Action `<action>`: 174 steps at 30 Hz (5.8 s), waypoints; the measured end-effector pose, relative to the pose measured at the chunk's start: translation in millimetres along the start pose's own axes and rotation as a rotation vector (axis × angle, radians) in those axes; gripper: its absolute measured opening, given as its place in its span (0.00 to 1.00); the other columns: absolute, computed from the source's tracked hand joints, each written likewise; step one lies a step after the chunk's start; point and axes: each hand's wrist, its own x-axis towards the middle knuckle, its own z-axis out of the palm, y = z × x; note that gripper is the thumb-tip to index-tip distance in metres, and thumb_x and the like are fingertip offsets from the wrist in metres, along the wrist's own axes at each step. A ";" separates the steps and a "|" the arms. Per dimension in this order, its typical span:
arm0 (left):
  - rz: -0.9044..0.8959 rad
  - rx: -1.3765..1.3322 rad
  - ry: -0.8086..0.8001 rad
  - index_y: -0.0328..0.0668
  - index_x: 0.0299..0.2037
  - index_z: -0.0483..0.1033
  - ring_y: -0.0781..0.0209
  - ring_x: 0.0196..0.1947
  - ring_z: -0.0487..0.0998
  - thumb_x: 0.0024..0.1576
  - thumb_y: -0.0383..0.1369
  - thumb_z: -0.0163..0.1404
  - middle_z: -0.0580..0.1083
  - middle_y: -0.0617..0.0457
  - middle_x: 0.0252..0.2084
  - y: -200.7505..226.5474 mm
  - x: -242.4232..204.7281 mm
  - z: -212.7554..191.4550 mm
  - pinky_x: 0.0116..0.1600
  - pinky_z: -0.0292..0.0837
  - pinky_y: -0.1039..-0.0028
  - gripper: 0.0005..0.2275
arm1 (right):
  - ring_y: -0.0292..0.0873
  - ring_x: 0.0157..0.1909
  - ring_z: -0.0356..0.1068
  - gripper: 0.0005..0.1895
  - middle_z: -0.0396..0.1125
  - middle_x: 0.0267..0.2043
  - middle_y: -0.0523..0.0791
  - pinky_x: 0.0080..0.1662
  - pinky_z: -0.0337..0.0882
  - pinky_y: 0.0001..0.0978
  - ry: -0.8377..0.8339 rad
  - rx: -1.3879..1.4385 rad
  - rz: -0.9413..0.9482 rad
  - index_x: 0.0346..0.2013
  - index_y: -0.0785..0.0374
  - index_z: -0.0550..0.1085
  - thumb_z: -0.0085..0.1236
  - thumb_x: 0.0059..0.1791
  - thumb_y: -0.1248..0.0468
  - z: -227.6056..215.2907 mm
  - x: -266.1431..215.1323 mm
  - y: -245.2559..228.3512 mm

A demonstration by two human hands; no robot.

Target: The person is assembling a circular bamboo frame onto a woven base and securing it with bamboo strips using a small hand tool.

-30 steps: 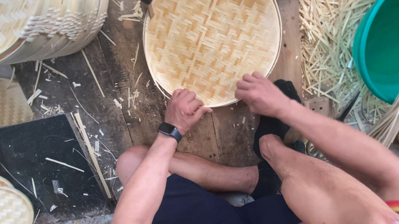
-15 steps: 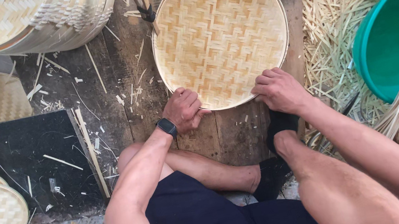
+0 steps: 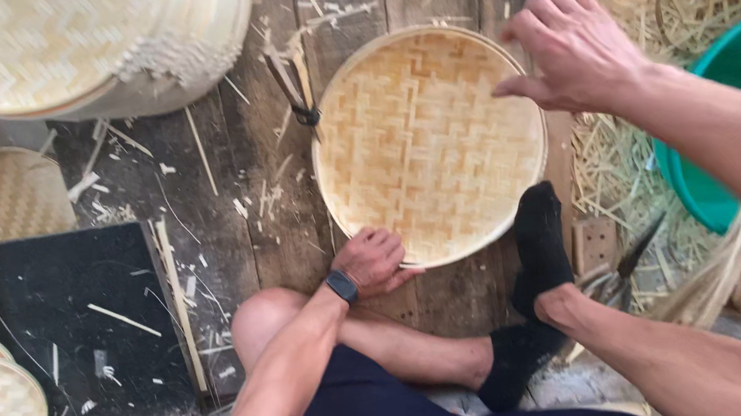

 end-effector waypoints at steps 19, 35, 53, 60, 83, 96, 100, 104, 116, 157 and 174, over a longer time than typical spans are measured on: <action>-0.087 -0.135 -0.065 0.43 0.27 0.72 0.55 0.36 0.75 0.60 0.48 0.54 0.71 0.52 0.32 -7.0 1.6 0.8 0.41 0.68 0.68 0.18 | 0.47 0.52 0.62 0.25 0.64 0.49 0.46 0.54 0.63 0.45 0.509 0.101 -0.176 0.49 0.57 0.73 0.67 0.46 0.46 141.3 129.5 -58.5; -0.151 -0.158 -0.048 0.44 0.27 0.73 0.56 0.35 0.74 0.56 0.47 0.56 0.72 0.52 0.33 -8.7 3.2 -2.8 0.40 0.66 0.69 0.16 | 0.42 0.42 0.65 0.19 0.66 0.33 0.41 0.46 0.67 0.37 0.683 0.120 0.043 0.27 0.56 0.73 0.75 0.41 0.51 144.5 128.1 -42.8; -0.173 -0.103 -0.112 0.41 0.26 0.76 0.54 0.35 0.75 0.58 0.50 0.53 0.72 0.50 0.32 -2.2 7.2 4.7 0.41 0.67 0.66 0.19 | 0.45 0.34 0.67 0.12 0.68 0.33 0.48 0.35 0.69 0.37 0.436 -0.049 0.449 0.32 0.65 0.73 0.64 0.54 0.61 173.3 21.9 -0.8; -0.154 -0.109 -0.097 0.42 0.27 0.76 0.55 0.36 0.74 0.57 0.50 0.53 0.72 0.51 0.32 -0.2 8.6 1.2 0.43 0.67 0.66 0.19 | 0.53 0.38 0.72 0.09 0.70 0.36 0.51 0.40 0.71 0.48 0.463 0.115 0.507 0.32 0.62 0.71 0.62 0.50 0.61 181.9 20.6 7.4; -0.272 -0.194 -0.047 0.43 0.26 0.71 0.53 0.35 0.73 0.52 0.49 0.59 0.70 0.53 0.30 11.3 -1.4 8.7 0.43 0.64 0.63 0.18 | 0.47 0.47 0.71 0.11 0.73 0.38 0.43 0.49 0.70 0.44 -0.229 0.505 0.093 0.34 0.53 0.81 0.66 0.41 0.54 147.6 -119.6 -138.1; -0.282 -0.173 -0.006 0.44 0.20 0.74 0.57 0.34 0.73 0.53 0.49 0.61 0.69 0.55 0.26 15.2 1.4 12.0 0.48 0.62 0.63 0.19 | 0.49 0.38 0.76 0.18 0.76 0.31 0.45 0.42 0.75 0.41 -0.519 0.492 0.428 0.29 0.53 0.84 0.79 0.29 0.54 144.9 -91.6 -138.4; -0.318 -0.163 -0.123 0.41 0.18 0.73 0.55 0.30 0.73 0.49 0.54 0.62 0.69 0.54 0.24 8.2 -1.5 14.9 0.43 0.65 0.64 0.24 | 0.49 0.39 0.77 0.19 0.77 0.32 0.46 0.43 0.75 0.40 -0.451 0.532 0.451 0.28 0.57 0.83 0.80 0.27 0.56 146.4 -93.1 -138.1; -0.270 -0.194 -0.117 0.42 0.17 0.72 0.54 0.31 0.73 0.48 0.55 0.62 0.69 0.53 0.25 0.2 -0.4 17.7 0.44 0.68 0.63 0.25 | 0.52 0.41 0.73 0.20 0.74 0.35 0.48 0.44 0.72 0.43 -0.118 0.578 0.134 0.32 0.61 0.80 0.76 0.30 0.57 151.1 -114.3 -153.4; 0.117 0.066 -0.223 0.41 0.33 0.72 0.55 0.37 0.71 0.61 0.47 0.50 0.69 0.50 0.34 -46.6 -28.1 8.4 0.45 0.68 0.66 0.16 | 0.51 0.42 0.65 0.08 0.64 0.33 0.47 0.44 0.64 0.44 0.143 0.428 -0.055 0.26 0.61 0.70 0.61 0.38 0.64 158.3 -117.0 -199.9; -0.174 -0.267 -0.139 0.41 0.28 0.75 0.54 0.36 0.71 0.54 0.42 0.61 0.71 0.52 0.31 -44.6 -13.3 19.3 0.44 0.66 0.65 0.14 | 0.47 0.38 0.75 0.12 0.75 0.36 0.48 0.42 0.74 0.37 0.031 0.912 0.365 0.35 0.64 0.82 0.72 0.40 0.64 157.4 -90.4 -192.3; -0.003 -0.143 -0.164 0.39 0.34 0.68 0.54 0.40 0.69 0.56 0.29 0.54 0.67 0.50 0.35 -58.3 -12.8 3.6 0.50 0.65 0.64 0.06 | 0.51 0.39 0.64 0.05 0.64 0.33 0.47 0.44 0.65 0.42 0.401 0.498 0.058 0.34 0.63 0.73 0.59 0.44 0.71 189.4 -73.9 -236.5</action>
